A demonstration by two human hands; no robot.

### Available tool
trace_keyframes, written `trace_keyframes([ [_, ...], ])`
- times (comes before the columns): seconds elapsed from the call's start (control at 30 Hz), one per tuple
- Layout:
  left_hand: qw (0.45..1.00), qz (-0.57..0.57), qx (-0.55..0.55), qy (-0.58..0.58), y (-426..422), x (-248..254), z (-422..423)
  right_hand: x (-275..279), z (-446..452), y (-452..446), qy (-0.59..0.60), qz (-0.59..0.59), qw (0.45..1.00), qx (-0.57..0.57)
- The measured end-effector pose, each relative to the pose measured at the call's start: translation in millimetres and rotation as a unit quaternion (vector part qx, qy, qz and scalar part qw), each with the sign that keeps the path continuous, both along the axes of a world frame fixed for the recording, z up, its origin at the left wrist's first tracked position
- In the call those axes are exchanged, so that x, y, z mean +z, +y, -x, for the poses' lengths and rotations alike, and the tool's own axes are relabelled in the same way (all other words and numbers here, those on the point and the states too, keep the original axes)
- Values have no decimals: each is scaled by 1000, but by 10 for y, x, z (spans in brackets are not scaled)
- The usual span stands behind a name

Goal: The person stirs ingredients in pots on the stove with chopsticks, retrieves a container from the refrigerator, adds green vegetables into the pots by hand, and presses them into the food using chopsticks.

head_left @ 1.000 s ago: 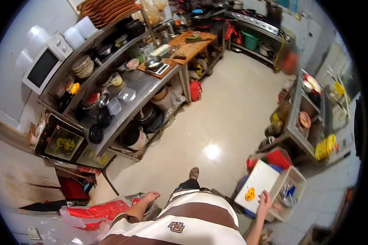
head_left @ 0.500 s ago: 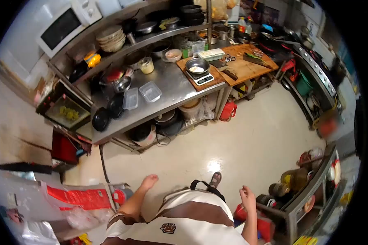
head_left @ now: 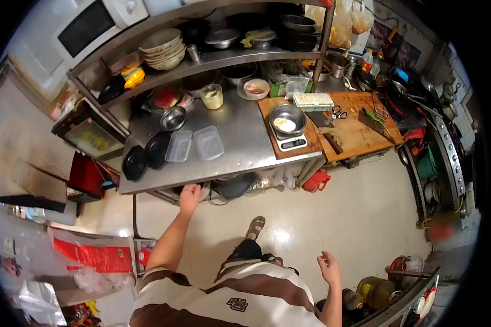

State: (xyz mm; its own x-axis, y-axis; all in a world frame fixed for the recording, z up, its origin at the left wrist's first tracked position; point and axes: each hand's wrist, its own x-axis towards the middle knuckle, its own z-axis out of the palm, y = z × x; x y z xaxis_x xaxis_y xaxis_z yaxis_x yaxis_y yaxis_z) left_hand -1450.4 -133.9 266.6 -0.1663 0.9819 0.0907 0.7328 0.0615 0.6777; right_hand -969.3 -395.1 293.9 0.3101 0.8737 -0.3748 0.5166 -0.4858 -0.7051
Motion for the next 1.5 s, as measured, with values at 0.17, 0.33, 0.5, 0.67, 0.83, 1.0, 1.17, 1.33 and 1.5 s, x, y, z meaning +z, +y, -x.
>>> trace_keyframes([
  [0.17,966,-133,111,194,1345,-505,337,-813,-397,-91,75,109,981,-144],
  [0.33,956,117,122,239,1855,-157,22,-1002,-450,-539,231,211,860,-403],
  [0.5,983,82,103,126,2261,-703,49,-1481,-663,-1203,323,235,783,-476],
  [0.67,977,37,153,142,2377,-615,-295,-1637,-1003,-985,307,202,766,-527],
  [0.83,933,-201,121,273,2366,125,-1615,-1548,-2011,-497,302,162,798,-496],
  [1.0,968,-209,-116,77,2321,504,-4302,-1343,-3342,-463,300,105,797,-514],
  [1.17,905,-128,-398,76,2191,746,-6972,-950,-4416,-407,260,6,796,-547],
  [1.33,876,-118,-454,111,2882,267,-8617,-943,-5186,-380,196,4,829,-524],
  [1.5,866,-50,-448,214,3719,-213,-9504,-1214,-5818,-597,170,35,810,-560],
])
